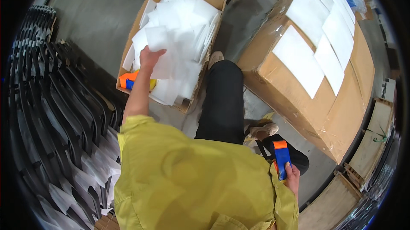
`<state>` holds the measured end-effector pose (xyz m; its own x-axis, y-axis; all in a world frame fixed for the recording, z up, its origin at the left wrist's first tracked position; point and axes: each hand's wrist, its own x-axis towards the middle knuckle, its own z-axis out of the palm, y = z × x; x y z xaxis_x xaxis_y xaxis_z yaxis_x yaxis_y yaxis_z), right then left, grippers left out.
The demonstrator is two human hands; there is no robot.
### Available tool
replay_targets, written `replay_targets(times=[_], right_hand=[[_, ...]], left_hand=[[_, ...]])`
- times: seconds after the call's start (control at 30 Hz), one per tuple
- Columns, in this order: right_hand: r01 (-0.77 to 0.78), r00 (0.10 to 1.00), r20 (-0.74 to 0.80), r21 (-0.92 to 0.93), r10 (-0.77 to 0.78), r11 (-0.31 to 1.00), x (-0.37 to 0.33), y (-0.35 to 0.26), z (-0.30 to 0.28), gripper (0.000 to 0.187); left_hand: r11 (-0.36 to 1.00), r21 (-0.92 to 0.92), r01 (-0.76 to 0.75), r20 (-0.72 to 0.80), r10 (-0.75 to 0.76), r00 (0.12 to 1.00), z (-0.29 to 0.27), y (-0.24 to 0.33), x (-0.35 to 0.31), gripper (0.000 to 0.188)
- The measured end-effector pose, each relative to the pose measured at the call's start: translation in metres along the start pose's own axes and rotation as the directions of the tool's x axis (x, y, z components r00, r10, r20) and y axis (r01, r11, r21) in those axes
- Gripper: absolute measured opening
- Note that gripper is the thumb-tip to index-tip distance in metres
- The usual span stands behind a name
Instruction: Applying tape to small foam protective pads using a tape dispenser and placing them on a cardboard box.
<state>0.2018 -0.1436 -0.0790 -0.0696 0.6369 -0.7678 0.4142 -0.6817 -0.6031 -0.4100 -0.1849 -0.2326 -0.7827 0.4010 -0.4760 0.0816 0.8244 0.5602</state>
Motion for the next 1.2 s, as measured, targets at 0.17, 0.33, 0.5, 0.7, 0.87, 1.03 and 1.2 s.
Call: replay_targets(times=[0.17, 0.33, 0.5, 0.7, 0.87, 1.03, 1.2], right_hand=[[0.003, 1.0, -0.017, 0.068, -0.002, 0.998, 0.002, -0.014, 0.017, 0.026], [0.018, 0.998, 0.066, 0.062, -0.022, 0.998, 0.005, -0.01, 0.014, 0.026], [0.007, 0.998, -0.065, 0.04, -0.005, 0.999, -0.014, 0.0, 0.009, 0.028], [-0.025, 0.995, -0.091, 0.055, 0.03, 0.998, -0.017, 0.0, 0.019, 0.027], [0.018, 1.0, -0.002, 0.15, -0.018, 0.988, 0.003, 0.005, 0.013, 0.026], [0.074, 0.996, 0.046, 0.073, -0.078, 0.995, 0.005, 0.003, 0.013, 0.026], [0.151, 0.983, 0.091, 0.082, -0.158, 0.985, 0.01, 0.004, 0.012, 0.027]], left_hand=[[0.785, 0.531, -0.32, -0.556, 0.608, 0.567, -0.012, -0.007, -0.054, 0.032], [0.89, 0.41, -0.199, -0.351, 0.355, 0.867, 0.061, -0.025, -0.02, 0.067], [0.885, 0.464, 0.034, -0.344, 0.145, 0.928, 0.082, -0.001, -0.035, 0.089], [0.952, 0.306, -0.005, -0.322, 0.109, 0.941, 0.045, -0.042, 0.001, 0.074], [0.986, 0.123, -0.115, -0.483, 0.161, 0.86, -0.018, -0.027, -0.06, 0.061], [0.951, -0.017, -0.309, -0.592, 0.239, 0.769, -0.059, -0.011, -0.096, 0.054], [0.947, 0.209, -0.246, -0.459, 0.317, 0.83, -0.074, -0.003, -0.108, 0.053]])
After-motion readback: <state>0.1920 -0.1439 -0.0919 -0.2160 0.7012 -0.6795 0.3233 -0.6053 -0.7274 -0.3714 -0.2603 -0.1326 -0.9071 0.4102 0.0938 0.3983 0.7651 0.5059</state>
